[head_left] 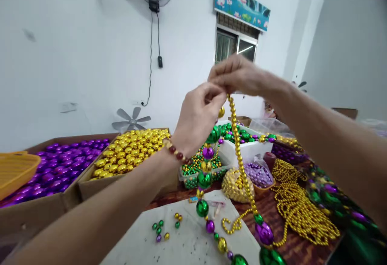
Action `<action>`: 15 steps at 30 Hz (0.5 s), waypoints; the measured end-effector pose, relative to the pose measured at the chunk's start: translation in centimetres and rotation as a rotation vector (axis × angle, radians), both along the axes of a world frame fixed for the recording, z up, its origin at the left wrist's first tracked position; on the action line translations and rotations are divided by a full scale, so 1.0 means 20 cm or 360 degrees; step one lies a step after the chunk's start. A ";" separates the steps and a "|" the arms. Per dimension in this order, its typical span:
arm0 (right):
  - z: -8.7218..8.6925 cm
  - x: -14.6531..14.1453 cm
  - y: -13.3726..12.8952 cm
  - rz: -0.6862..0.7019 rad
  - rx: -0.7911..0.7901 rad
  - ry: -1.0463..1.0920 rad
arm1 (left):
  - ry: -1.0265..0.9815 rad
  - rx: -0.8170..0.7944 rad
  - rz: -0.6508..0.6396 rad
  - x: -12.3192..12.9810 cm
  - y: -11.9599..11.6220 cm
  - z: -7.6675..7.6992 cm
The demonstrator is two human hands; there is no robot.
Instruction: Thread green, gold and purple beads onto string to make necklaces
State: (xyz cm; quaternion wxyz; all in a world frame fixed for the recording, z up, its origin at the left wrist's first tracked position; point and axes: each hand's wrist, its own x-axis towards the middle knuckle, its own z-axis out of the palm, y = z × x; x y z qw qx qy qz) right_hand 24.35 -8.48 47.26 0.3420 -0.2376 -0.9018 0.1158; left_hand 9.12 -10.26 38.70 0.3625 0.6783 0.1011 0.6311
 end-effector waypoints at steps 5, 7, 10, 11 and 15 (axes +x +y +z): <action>-0.26 -0.01 0.01 0.0128 -0.0261 -0.0037 | 0.0016 0.0053 0.0270 -0.05 0.03 -0.25; -0.35 -0.02 0.01 0.0205 -0.0360 -0.0032 | 0.0055 -0.0043 0.0183 -0.07 0.02 -0.34; -0.49 -0.03 0.01 0.0339 -0.0490 0.0000 | 0.0179 -0.0186 0.0012 -0.06 -0.01 -0.46; -0.53 -0.04 0.01 0.0382 -0.0530 0.0009 | 0.0190 -0.0218 -0.0010 -0.06 -0.02 -0.50; -0.70 -0.06 0.01 0.0494 -0.0650 0.0025 | 0.0116 -0.0372 -0.0025 -0.05 -0.04 -0.65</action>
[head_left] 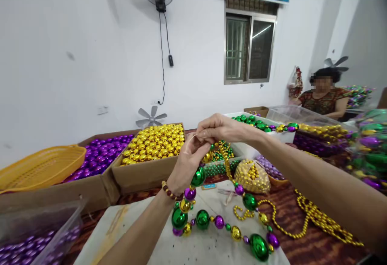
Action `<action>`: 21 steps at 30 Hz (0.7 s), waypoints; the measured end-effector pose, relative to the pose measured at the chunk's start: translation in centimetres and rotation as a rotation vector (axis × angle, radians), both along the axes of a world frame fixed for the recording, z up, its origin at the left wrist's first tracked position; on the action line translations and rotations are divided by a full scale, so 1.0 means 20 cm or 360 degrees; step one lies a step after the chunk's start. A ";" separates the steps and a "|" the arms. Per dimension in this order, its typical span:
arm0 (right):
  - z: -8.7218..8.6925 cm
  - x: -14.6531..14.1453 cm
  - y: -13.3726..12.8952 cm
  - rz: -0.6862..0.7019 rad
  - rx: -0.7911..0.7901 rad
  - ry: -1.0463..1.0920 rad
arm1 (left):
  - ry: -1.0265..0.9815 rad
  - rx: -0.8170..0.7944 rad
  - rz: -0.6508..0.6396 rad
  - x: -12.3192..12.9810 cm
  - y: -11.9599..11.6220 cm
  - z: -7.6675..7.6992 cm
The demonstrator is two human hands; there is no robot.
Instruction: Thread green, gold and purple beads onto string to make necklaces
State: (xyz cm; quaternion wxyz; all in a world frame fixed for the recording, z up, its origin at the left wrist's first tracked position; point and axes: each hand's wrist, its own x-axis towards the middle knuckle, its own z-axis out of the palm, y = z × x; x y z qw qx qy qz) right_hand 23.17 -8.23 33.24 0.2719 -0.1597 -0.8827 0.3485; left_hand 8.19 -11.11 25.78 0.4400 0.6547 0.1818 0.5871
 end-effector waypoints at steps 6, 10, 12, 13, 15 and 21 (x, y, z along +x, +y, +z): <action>-0.23 -0.03 -0.01 -0.0030 -0.0042 -0.0058 | 0.0065 -0.0305 0.0022 -0.05 -0.04 -0.21; -0.36 -0.08 -0.01 -0.0081 0.0028 -0.0074 | 0.0128 -0.0374 0.0065 -0.11 -0.05 -0.33; -0.43 -0.12 -0.01 -0.0086 0.0029 -0.0076 | 0.0171 -0.0428 0.0062 -0.14 -0.05 -0.40; -0.46 -0.15 -0.01 -0.0105 0.0005 -0.0049 | 0.0187 -0.0473 0.0064 -0.16 -0.05 -0.43; -0.55 -0.21 0.01 -0.0182 -0.0106 0.0056 | 0.0191 -0.0593 0.0099 -0.20 -0.06 -0.49; -0.82 -0.36 0.13 -0.0385 -0.0506 0.0299 | 0.0151 -0.0951 0.0249 -0.35 -0.07 -0.63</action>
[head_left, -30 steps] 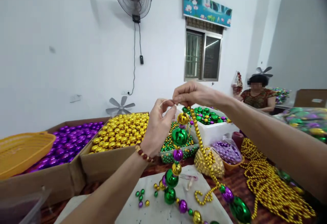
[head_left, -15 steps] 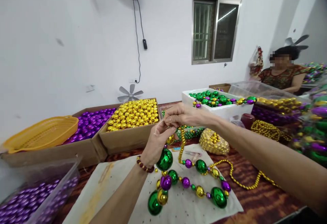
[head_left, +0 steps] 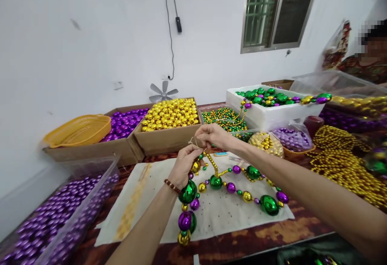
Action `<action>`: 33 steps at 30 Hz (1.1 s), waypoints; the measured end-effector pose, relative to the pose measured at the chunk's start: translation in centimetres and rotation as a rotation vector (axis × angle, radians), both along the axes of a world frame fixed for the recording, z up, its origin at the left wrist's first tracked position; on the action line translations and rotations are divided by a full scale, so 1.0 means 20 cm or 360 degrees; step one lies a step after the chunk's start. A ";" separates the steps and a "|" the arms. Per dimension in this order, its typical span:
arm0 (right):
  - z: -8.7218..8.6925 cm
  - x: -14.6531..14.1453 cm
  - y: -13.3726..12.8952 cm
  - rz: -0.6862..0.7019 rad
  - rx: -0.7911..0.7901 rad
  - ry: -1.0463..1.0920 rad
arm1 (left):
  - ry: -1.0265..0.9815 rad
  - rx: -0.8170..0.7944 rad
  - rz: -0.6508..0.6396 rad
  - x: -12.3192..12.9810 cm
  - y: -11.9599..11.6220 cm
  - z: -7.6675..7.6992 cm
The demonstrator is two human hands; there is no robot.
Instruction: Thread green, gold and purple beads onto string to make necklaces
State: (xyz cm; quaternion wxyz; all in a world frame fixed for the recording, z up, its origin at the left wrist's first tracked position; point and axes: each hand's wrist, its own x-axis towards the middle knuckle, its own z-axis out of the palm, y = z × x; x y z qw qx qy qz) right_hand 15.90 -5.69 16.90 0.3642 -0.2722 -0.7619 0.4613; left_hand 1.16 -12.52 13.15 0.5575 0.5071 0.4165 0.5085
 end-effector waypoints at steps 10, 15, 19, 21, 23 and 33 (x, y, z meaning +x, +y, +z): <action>-0.13 -0.05 0.03 -0.0106 -0.0213 -0.0068 | 0.0096 -0.0091 0.0025 -0.15 0.05 -0.11; -0.15 -0.05 0.01 -0.0079 -0.0198 -0.0424 | 0.0472 0.0104 0.0109 -0.19 0.06 -0.13; -0.13 -0.04 -0.02 0.0086 -0.0158 -0.0702 | 0.0667 0.0224 0.0139 -0.22 0.08 -0.10; -0.11 -0.03 -0.02 0.0110 -0.0101 -0.0768 | 0.0699 0.0296 0.0144 -0.23 0.08 -0.08; -0.09 -0.03 -0.04 0.0093 -0.0033 -0.0760 | 0.0725 0.0351 0.0153 -0.24 0.09 -0.07; -0.40 -0.11 -0.28 -0.0298 -0.0275 0.0047 | 0.0340 0.0266 0.0219 -0.23 0.06 -0.13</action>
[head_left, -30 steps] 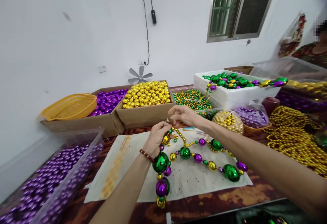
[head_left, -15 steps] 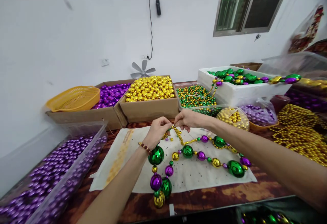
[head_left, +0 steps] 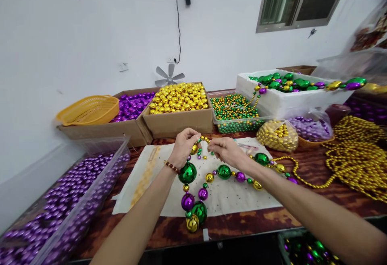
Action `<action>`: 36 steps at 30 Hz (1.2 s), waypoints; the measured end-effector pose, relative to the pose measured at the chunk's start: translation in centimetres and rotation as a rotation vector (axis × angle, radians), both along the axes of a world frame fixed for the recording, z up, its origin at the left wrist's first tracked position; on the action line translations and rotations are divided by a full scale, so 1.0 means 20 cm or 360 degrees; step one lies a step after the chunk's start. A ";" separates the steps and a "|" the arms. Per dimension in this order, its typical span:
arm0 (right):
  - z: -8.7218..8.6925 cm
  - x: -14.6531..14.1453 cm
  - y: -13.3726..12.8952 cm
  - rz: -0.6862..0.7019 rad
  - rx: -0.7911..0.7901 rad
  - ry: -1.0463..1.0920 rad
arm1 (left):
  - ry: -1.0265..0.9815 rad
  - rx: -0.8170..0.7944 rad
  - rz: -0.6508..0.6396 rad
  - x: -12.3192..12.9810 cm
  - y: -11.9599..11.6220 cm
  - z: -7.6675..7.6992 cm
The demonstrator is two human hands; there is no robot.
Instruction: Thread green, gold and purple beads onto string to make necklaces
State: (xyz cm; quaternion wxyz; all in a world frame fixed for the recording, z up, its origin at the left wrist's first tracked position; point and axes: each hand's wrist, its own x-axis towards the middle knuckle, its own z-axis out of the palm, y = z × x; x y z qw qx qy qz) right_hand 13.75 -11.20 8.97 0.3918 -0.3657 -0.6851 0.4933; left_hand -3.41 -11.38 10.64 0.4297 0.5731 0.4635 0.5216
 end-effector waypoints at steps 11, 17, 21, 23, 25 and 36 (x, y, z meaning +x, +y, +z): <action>-0.23 -0.23 0.07 -0.0702 -0.0268 0.0739 | -0.0404 -0.0683 -0.0428 0.04 -0.01 0.00; -0.31 -0.23 0.17 -0.0704 -0.0270 0.0768 | -0.0398 -0.0840 -0.0476 0.02 0.04 -0.02; -0.44 -0.21 0.20 -0.0599 -0.0384 0.0627 | -0.0267 -0.0723 -0.0267 0.03 0.10 -0.05; -0.48 -0.18 0.16 -0.0498 -0.0421 0.0546 | -0.0206 -0.0644 -0.0138 0.03 0.13 -0.06; -0.48 -0.16 0.11 -0.0417 -0.0400 0.0498 | -0.0161 -0.0574 -0.0064 0.02 0.17 -0.08; -0.22 -0.21 0.07 0.0022 -0.0419 0.0711 | 0.0233 -0.0205 -0.0044 -0.04 0.19 -0.17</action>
